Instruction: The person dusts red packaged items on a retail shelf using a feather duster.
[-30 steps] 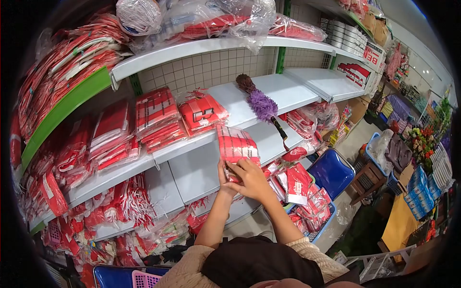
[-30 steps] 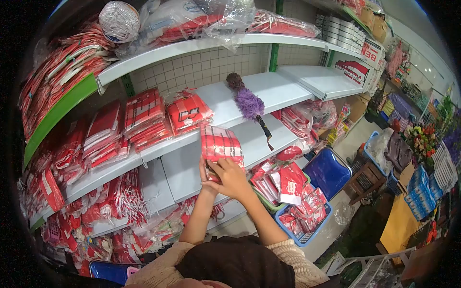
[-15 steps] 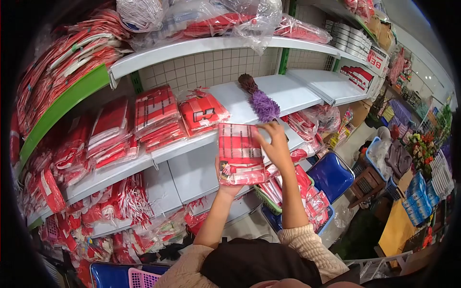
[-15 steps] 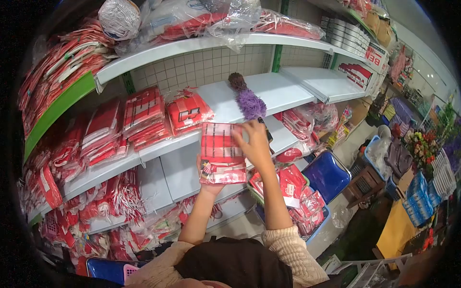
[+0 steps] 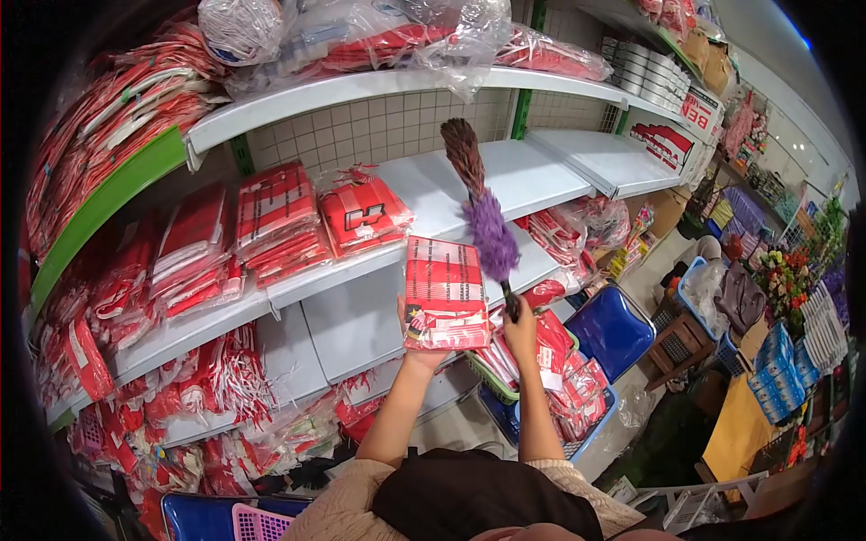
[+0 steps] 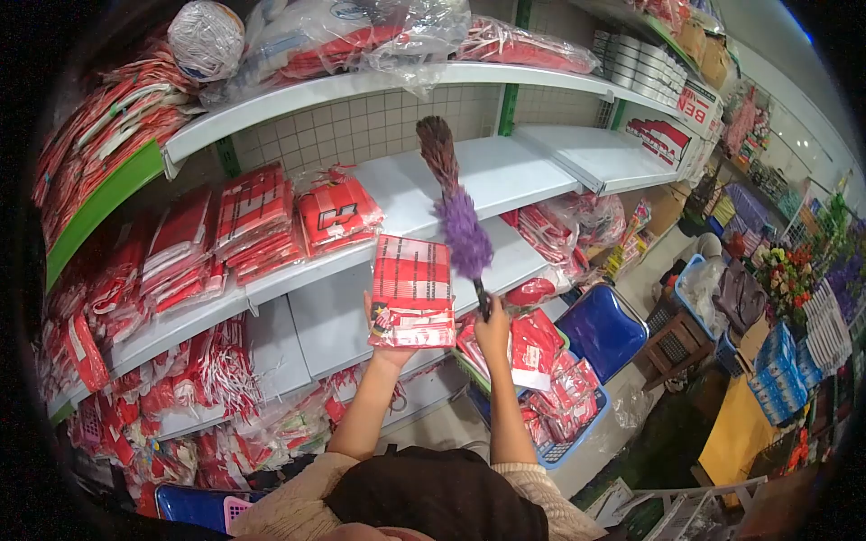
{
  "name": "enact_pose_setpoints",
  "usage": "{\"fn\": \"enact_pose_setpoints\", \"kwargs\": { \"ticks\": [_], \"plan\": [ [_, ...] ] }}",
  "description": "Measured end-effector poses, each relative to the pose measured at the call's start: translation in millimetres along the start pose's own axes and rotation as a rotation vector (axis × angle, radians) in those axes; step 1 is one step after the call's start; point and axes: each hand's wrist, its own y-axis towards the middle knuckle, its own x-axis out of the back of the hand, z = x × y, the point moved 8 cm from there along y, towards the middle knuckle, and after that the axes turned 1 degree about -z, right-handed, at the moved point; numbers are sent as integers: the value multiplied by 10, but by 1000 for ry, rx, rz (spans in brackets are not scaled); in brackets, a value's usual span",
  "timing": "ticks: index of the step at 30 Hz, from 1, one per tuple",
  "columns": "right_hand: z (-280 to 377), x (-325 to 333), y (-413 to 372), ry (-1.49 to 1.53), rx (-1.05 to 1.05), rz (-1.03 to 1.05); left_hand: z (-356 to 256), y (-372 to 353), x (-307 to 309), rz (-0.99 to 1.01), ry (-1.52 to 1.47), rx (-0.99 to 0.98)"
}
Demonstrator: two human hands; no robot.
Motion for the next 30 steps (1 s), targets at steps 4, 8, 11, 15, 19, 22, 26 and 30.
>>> {"fn": "enact_pose_setpoints", "kwargs": {
  "ticks": [4,8,11,15,19,22,26,30],
  "plan": [
    [-479,-57,-220,303,-289,108,69,25,62,-28,6,-10],
    [-597,59,-259,279,-268,-1,161,32,71,-18,20,-8],
    [-619,242,-444,217,-313,-22,193,34,29,19,12,6],
    [-759,497,-748,229,-301,-77,209,-10,64,39,-22,26],
    [-450,971,-1006,-80,-262,-138,179,-51,-1,7,-26,41],
    [-401,1057,-1153,-160,-75,-31,169,-57,46,-13,-58,59],
    [-313,1103,-1182,-513,72,152,181,-64,65,-45,-111,50],
    [-612,1087,-1128,-502,-147,85,135,-88,191,-29,-2,29]
  ]
}}
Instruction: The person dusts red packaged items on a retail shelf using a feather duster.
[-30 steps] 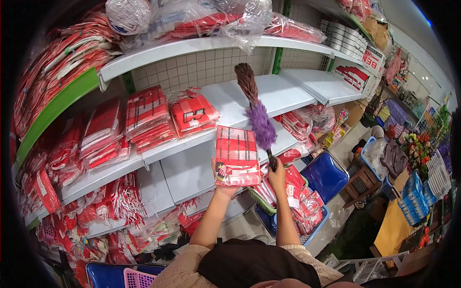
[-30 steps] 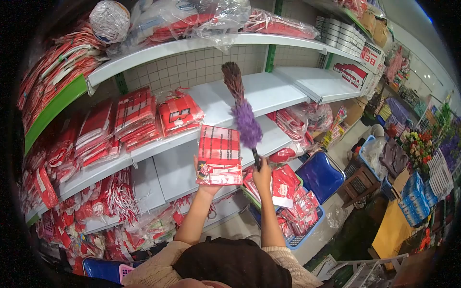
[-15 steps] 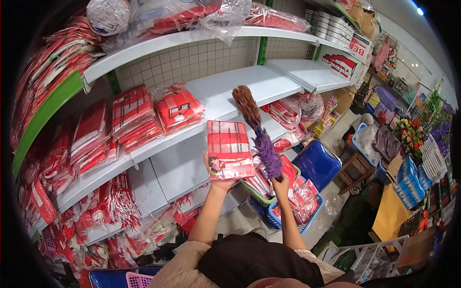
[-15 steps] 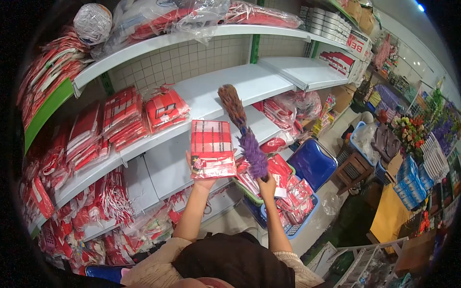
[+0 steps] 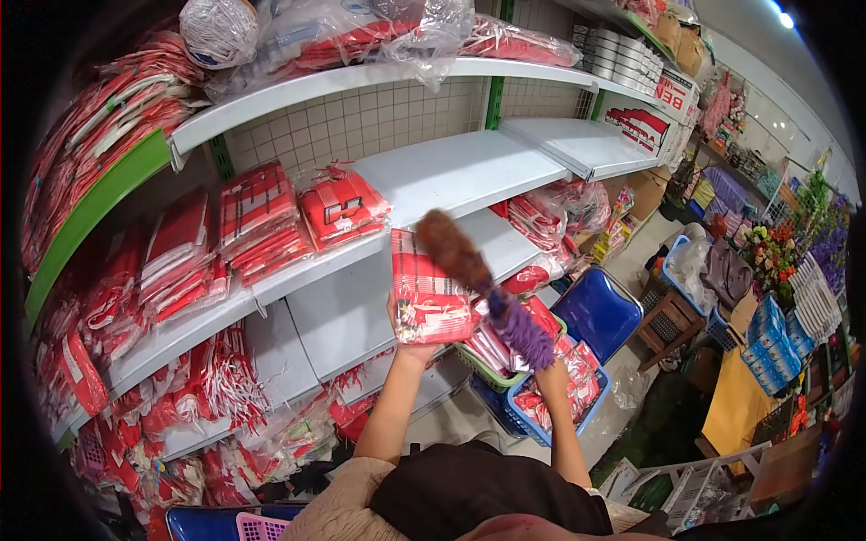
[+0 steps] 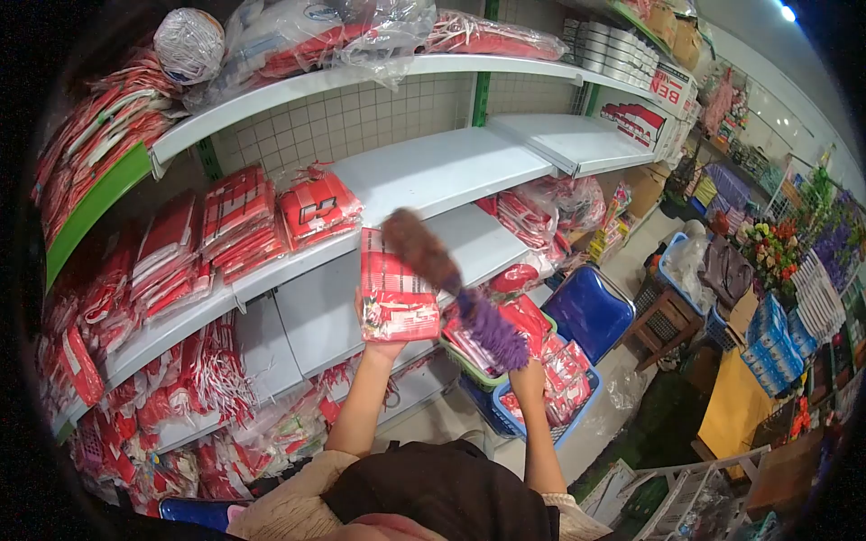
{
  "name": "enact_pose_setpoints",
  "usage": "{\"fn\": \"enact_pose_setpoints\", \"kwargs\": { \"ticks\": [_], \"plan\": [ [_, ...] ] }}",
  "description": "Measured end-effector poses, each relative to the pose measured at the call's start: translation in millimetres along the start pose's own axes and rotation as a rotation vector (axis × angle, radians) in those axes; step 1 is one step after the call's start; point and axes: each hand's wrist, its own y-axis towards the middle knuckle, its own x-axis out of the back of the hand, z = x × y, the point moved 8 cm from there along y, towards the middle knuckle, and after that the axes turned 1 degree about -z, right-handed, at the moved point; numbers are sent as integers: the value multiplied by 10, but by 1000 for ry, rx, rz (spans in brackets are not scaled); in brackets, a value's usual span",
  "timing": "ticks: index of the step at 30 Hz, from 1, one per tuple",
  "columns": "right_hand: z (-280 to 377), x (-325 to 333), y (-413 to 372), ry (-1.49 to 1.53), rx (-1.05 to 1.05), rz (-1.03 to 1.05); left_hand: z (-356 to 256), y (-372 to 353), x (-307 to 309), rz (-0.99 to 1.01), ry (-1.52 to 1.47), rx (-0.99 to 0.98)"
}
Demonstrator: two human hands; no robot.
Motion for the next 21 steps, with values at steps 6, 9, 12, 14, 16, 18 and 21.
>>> {"fn": "enact_pose_setpoints", "kwargs": {
  "ticks": [6,9,12,14,16,18,21],
  "plan": [
    [90,216,-76,199,134,-218,-23,-8,-18,113,-70,-5],
    [96,264,-41,54,212,-159,-137,34,459,74,612,-240],
    [10,189,63,78,227,-162,-20,-75,220,-5,-85,-7],
    [-152,50,195,32,199,-172,-56,-82,48,-23,11,-71],
    [-60,173,282,67,159,-220,-51,-149,-266,-36,59,-119],
    [-101,111,350,10,108,-135,-57,-139,-318,-1,60,-138],
    [-101,-39,416,156,379,-87,-40,-110,-247,-43,20,-178]
  ]
}}
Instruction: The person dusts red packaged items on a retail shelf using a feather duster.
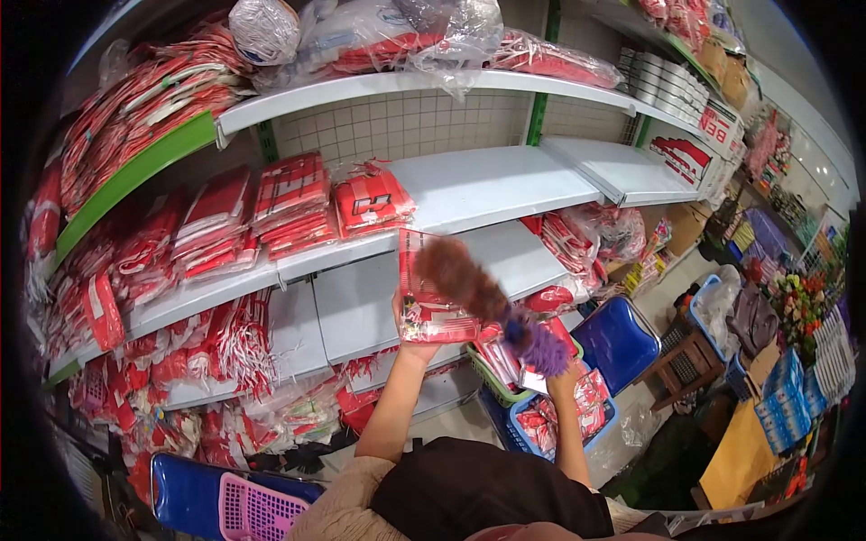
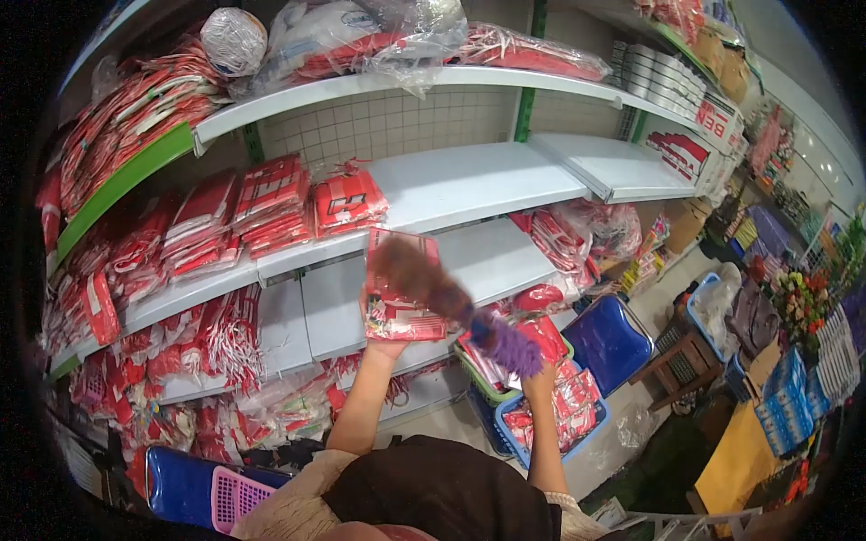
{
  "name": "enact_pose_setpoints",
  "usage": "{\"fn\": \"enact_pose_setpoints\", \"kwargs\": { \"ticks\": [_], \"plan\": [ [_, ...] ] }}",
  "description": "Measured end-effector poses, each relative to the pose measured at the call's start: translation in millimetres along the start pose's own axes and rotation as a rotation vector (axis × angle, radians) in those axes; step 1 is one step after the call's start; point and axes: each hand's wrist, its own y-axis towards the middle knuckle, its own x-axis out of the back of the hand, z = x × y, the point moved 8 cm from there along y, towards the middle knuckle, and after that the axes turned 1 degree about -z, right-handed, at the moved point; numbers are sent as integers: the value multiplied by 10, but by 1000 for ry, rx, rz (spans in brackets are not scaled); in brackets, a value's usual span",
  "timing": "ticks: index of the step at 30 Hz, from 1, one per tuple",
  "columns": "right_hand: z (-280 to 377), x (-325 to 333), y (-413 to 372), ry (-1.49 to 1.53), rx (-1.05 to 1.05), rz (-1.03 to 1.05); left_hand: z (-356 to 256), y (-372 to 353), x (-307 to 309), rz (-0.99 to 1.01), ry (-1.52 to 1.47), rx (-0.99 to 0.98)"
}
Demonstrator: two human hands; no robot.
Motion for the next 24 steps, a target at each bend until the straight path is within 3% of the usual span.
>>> {"fn": "enact_pose_setpoints", "kwargs": {
  "ticks": [2,9,10,13,15,17,19,21,24],
  "plan": [
    [-8,-34,55,-13,-7,105,24,62,302,-41,-21,-42],
    [-239,-185,469,149,-33,-4,101,-124,-105,-21,53,-109],
    [-348,-334,582,148,-108,89,110,-165,-97,-14,29,-105],
    [-19,-189,1074,544,-228,22,142,-307,-314,45,13,-99],
    [321,-105,1457,457,-216,130,124,-396,-400,48,22,-125],
    [656,-72,1877,419,202,43,73,-449,-336,6,30,-171],
    [817,-224,2294,193,292,144,36,-521,-235,-51,49,-217],
    [1133,-124,2613,145,290,115,44,-588,-294,-55,56,-244],
    [1224,-618,2919,103,145,468,38,-655,-369,-67,89,-276]
  ]
}}
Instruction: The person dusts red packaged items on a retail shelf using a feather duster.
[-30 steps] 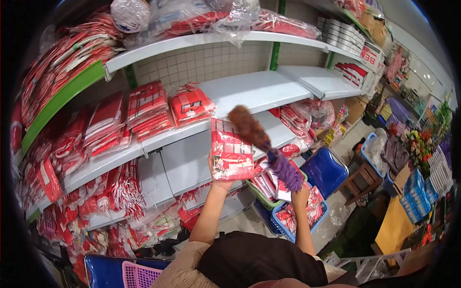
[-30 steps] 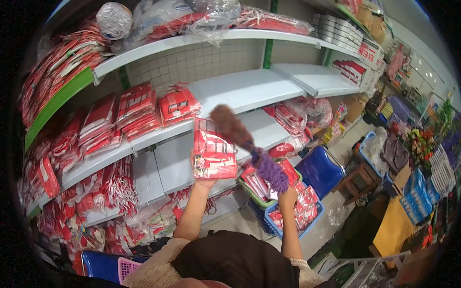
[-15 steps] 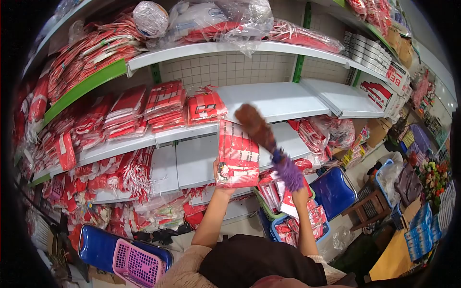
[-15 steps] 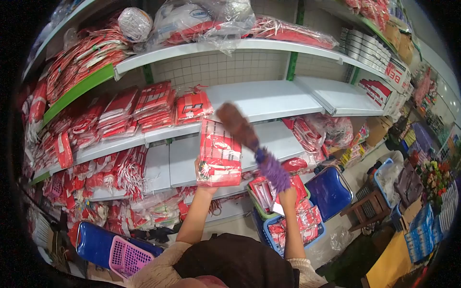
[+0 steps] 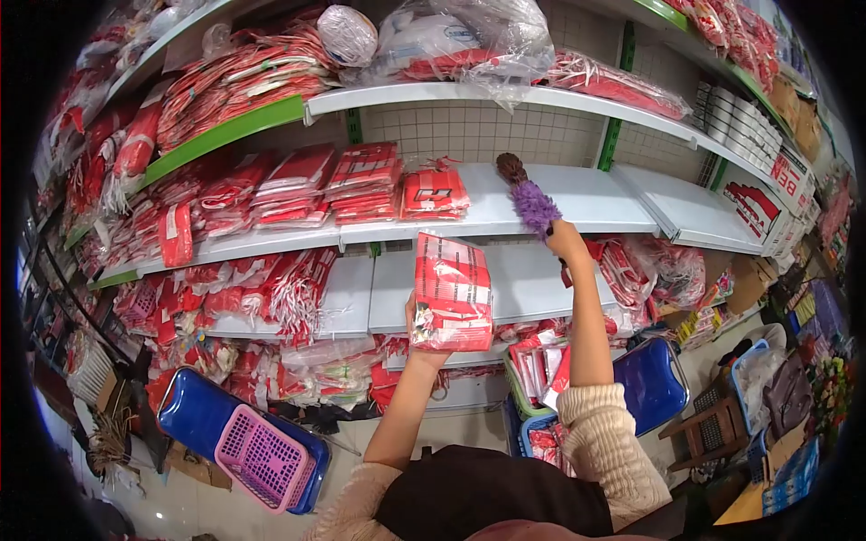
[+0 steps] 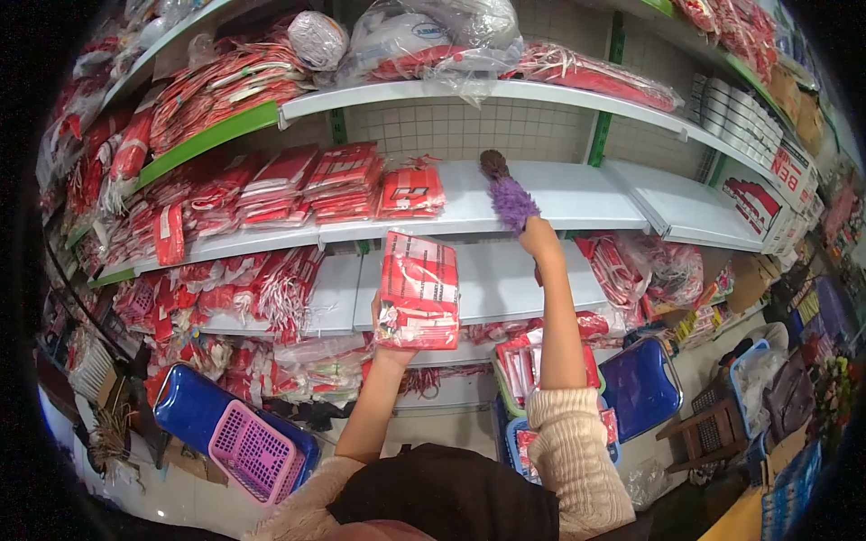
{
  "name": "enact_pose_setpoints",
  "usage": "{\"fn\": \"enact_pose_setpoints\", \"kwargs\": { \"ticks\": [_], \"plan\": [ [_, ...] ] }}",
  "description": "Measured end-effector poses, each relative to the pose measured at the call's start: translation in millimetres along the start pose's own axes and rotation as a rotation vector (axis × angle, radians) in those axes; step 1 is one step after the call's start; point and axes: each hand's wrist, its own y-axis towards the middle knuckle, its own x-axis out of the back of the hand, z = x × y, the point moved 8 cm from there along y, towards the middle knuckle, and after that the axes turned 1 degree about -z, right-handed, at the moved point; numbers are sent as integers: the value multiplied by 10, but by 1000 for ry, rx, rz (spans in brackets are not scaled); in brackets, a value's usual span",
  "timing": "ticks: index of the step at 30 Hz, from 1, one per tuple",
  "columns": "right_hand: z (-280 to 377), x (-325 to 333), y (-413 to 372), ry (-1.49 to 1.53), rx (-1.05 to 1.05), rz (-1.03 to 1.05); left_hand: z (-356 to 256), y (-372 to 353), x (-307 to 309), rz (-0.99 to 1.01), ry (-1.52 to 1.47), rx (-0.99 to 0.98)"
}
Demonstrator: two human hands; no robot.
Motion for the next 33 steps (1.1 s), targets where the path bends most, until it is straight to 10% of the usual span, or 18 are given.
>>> {"fn": "enact_pose_setpoints", "kwargs": {
  "ticks": [6,14,33],
  "plan": [
    [1205,259,-1040,-80,248,-484,-115,7,0,17,1,-42],
    [1336,-684,-1663,1484,5,-15,-298,188,167,-27,177,-140],
    [1588,-425,436,1097,233,-545,-1452,1197,-375,31,1173,-363]
  ]
}}
